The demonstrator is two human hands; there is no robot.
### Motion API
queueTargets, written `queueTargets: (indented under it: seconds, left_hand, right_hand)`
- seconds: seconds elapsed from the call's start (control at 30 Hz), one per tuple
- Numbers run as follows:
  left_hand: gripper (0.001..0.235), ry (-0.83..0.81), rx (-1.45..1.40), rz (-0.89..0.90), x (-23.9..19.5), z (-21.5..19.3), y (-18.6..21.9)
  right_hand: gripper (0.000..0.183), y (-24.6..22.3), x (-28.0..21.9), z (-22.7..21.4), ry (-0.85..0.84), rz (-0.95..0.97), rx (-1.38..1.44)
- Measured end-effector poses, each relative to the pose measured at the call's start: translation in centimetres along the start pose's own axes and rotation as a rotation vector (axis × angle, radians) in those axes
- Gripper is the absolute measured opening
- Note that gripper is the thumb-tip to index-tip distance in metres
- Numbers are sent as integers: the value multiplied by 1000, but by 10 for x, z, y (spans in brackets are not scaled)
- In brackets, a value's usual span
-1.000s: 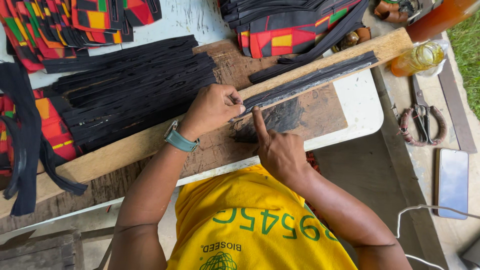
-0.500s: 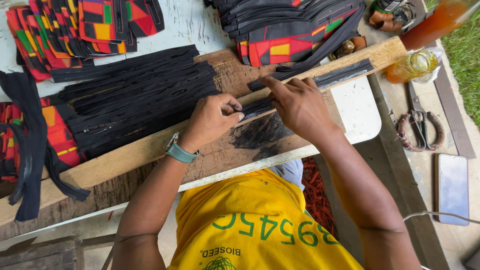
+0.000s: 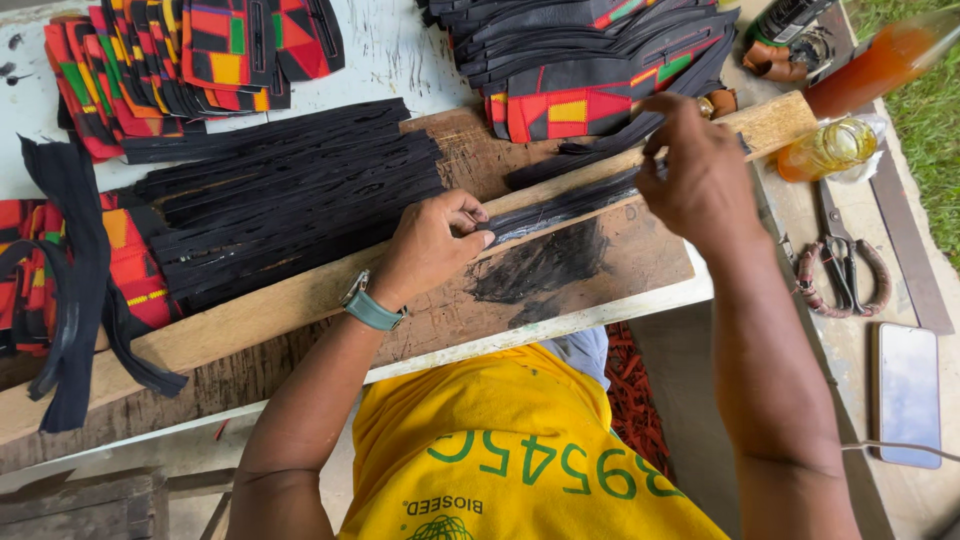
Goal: The person repeatedly applies a dark substance from a jar onto black zipper strips using a finger, then places each treated strip into a pile. The person handles multiple zipper strips one at a time and continues the process throughout the clip.
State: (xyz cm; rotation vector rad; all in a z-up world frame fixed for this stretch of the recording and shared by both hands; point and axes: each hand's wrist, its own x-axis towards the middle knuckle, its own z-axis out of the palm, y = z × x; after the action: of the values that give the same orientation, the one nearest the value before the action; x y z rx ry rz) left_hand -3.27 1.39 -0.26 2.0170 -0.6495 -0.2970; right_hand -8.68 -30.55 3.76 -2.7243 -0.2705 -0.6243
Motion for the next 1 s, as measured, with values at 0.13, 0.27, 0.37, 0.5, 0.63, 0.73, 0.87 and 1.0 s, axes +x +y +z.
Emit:
queueTargets:
  seconds: [0.13, 0.27, 0.37, 0.5, 0.63, 0.73, 0.87, 1.0]
  left_hand:
    - [35, 14, -16, -19, 0, 1, 3]
    - [38, 38, -6, -2, -1, 1, 7]
    - [39, 19, -18, -34, -2, 1, 7]
    - [38, 18, -11, -41, -3, 0, 4]
    - [38, 31, -26, -11, -3, 0, 2]
    - [38, 51, -32, 17, -3, 2, 0]
    - [38, 57, -11, 16, -3, 0, -1]
    - [41, 48, -22, -8, -2, 2, 1]
  right_hand:
    - [56, -1, -8, -21, -134, 228, -124]
    - [72, -46, -1, -4, -148, -84, 228]
    - [85, -72, -4, 16, -336, -23, 12]
    - [74, -83, -9, 37, -239, -149, 116]
    - [53, -73, 1, 41, -268, -198, -104]
    - [48, -49, 8, 27, 3, 48, 53]
    - [55, -14, -10, -6, 207, 138, 124]
    - [68, -17, -32, -3, 85, 7, 90]
